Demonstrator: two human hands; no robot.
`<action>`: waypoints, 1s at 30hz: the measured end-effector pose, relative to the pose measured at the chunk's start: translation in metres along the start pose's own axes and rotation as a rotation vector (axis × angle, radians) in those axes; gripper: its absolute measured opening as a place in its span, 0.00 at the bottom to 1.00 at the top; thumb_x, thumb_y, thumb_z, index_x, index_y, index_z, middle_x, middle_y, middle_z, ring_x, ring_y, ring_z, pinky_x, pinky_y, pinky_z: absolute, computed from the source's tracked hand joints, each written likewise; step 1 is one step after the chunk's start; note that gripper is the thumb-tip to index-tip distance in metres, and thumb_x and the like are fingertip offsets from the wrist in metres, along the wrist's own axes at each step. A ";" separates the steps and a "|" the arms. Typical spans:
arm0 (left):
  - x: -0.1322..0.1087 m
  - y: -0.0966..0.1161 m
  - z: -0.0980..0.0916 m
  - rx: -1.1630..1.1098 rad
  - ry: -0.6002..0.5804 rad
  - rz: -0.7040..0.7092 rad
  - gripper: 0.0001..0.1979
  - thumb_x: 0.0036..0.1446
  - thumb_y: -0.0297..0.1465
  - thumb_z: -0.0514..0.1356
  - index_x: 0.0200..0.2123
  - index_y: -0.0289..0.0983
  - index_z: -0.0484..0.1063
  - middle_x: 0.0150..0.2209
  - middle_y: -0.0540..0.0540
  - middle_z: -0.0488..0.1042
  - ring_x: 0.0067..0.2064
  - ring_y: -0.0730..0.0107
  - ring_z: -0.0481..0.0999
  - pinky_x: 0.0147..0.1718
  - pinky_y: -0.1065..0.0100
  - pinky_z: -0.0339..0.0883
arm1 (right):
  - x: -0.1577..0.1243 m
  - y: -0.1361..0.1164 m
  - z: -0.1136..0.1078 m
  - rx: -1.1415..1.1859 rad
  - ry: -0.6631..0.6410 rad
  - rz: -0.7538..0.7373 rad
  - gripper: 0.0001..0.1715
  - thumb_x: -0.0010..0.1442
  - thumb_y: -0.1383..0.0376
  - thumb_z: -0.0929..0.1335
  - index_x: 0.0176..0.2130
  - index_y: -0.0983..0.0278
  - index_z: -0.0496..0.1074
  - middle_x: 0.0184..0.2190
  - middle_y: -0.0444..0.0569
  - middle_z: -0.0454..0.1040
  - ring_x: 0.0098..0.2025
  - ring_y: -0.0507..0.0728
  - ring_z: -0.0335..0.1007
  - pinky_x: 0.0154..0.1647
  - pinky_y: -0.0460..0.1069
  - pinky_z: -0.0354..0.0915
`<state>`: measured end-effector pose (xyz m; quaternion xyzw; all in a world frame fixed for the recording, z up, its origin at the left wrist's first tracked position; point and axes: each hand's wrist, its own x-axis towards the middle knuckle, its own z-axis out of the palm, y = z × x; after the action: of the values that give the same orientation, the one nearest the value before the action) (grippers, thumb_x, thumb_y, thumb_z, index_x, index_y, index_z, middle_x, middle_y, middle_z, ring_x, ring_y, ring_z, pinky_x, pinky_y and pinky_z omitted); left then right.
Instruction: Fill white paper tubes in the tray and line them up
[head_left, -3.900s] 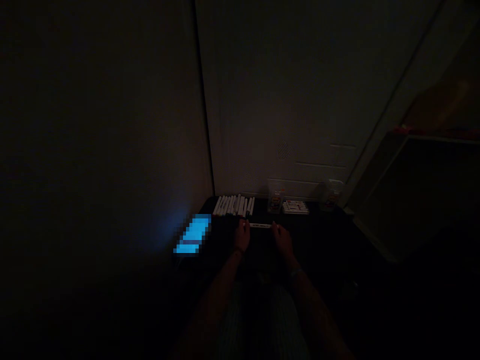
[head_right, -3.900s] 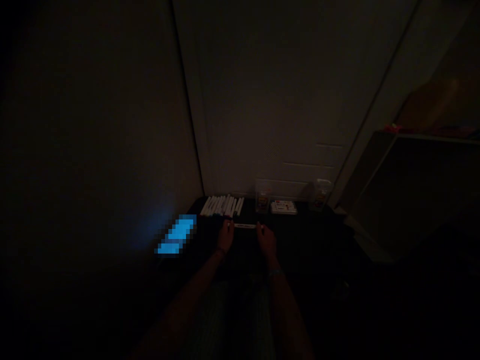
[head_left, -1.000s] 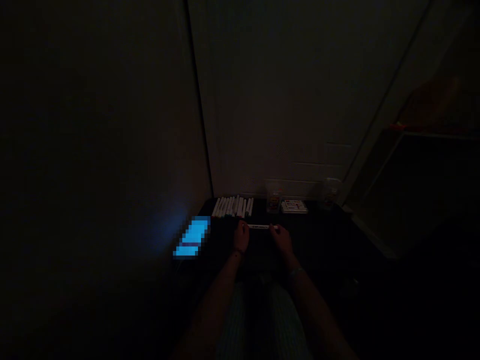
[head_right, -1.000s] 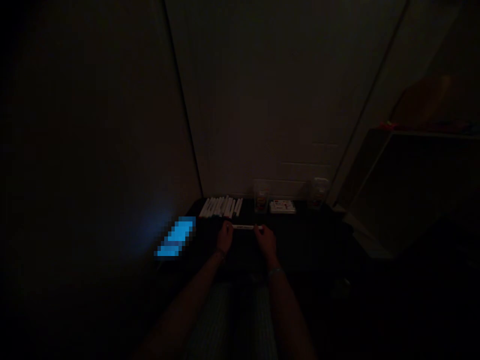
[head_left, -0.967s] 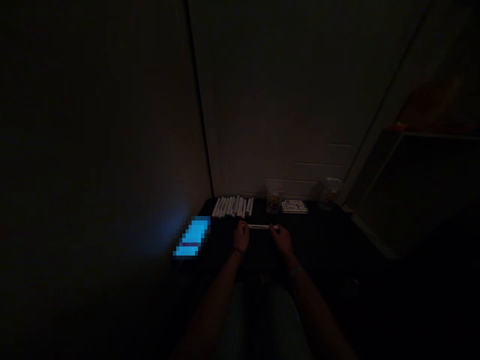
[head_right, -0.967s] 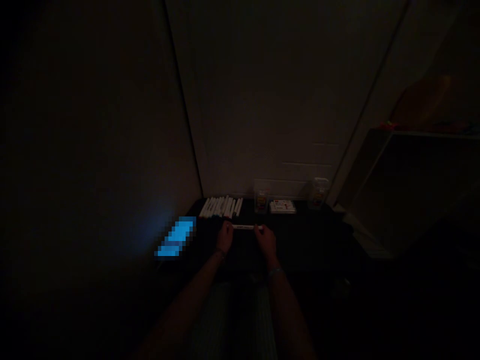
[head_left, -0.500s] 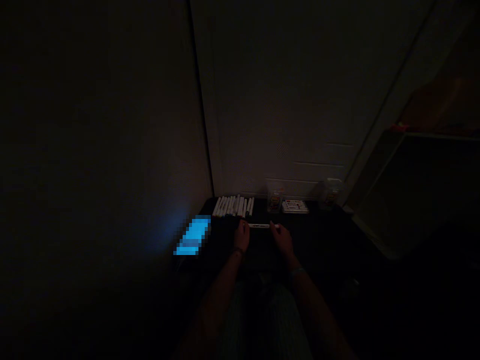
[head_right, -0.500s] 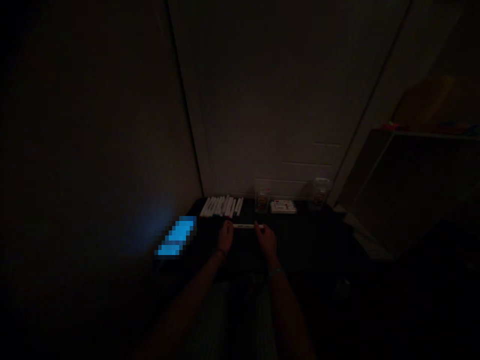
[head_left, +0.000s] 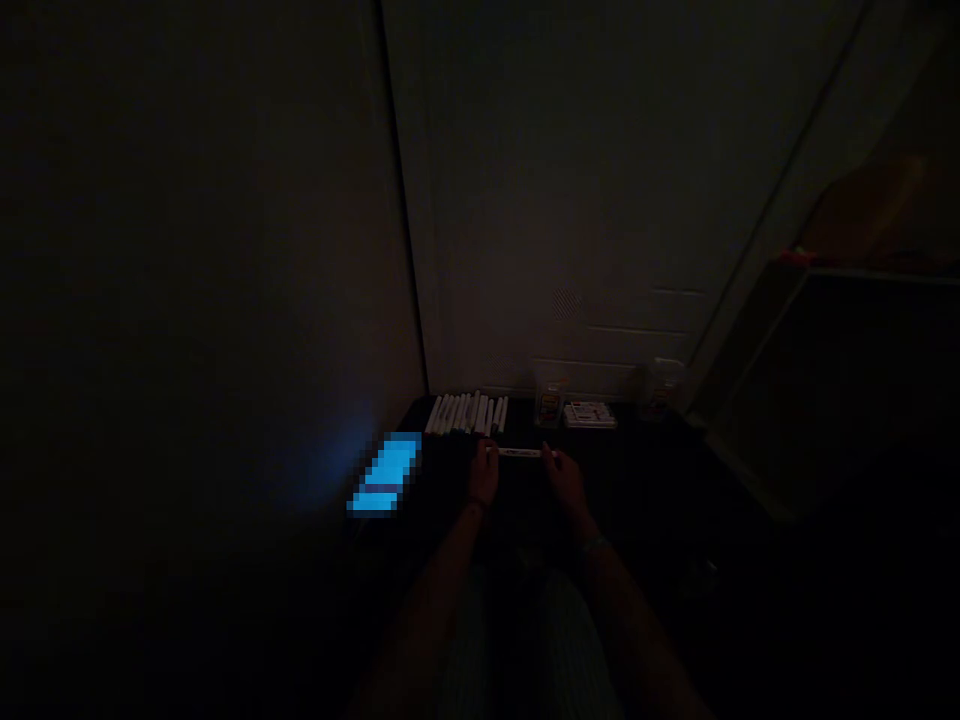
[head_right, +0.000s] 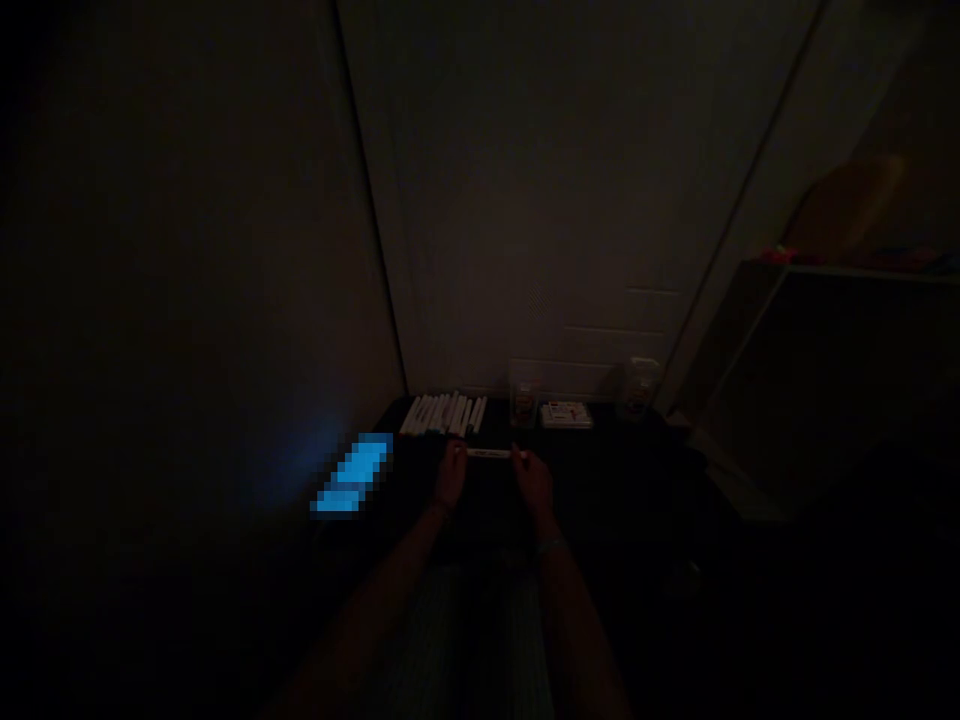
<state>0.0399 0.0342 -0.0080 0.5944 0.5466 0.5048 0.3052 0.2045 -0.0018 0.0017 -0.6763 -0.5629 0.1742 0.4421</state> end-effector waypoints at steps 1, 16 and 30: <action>0.000 -0.001 0.000 -0.008 0.000 0.002 0.10 0.56 0.33 0.46 0.39 0.38 0.62 0.24 0.51 0.66 0.26 0.74 0.66 0.26 0.74 0.57 | 0.000 0.000 0.000 -0.002 0.002 -0.003 0.29 0.56 0.46 0.54 0.26 0.62 0.69 0.25 0.46 0.72 0.28 0.53 0.66 0.26 0.43 0.55; 0.001 -0.002 0.002 0.079 0.017 -0.015 0.14 0.59 0.36 0.43 0.41 0.37 0.62 0.26 0.47 0.70 0.25 0.71 0.69 0.26 0.73 0.56 | 0.001 0.005 0.003 0.019 0.002 -0.011 0.29 0.55 0.45 0.53 0.24 0.61 0.68 0.23 0.45 0.71 0.28 0.53 0.66 0.25 0.43 0.54; 0.004 -0.014 0.006 0.112 0.033 0.053 0.12 0.58 0.35 0.44 0.38 0.38 0.62 0.25 0.48 0.69 0.27 0.71 0.68 0.26 0.73 0.55 | 0.003 0.011 0.006 0.001 -0.017 -0.003 0.28 0.56 0.46 0.53 0.24 0.62 0.66 0.21 0.43 0.68 0.24 0.51 0.63 0.23 0.43 0.51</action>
<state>0.0406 0.0423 -0.0211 0.6164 0.5630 0.4911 0.2489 0.2077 0.0030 -0.0091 -0.6738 -0.5675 0.1795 0.4379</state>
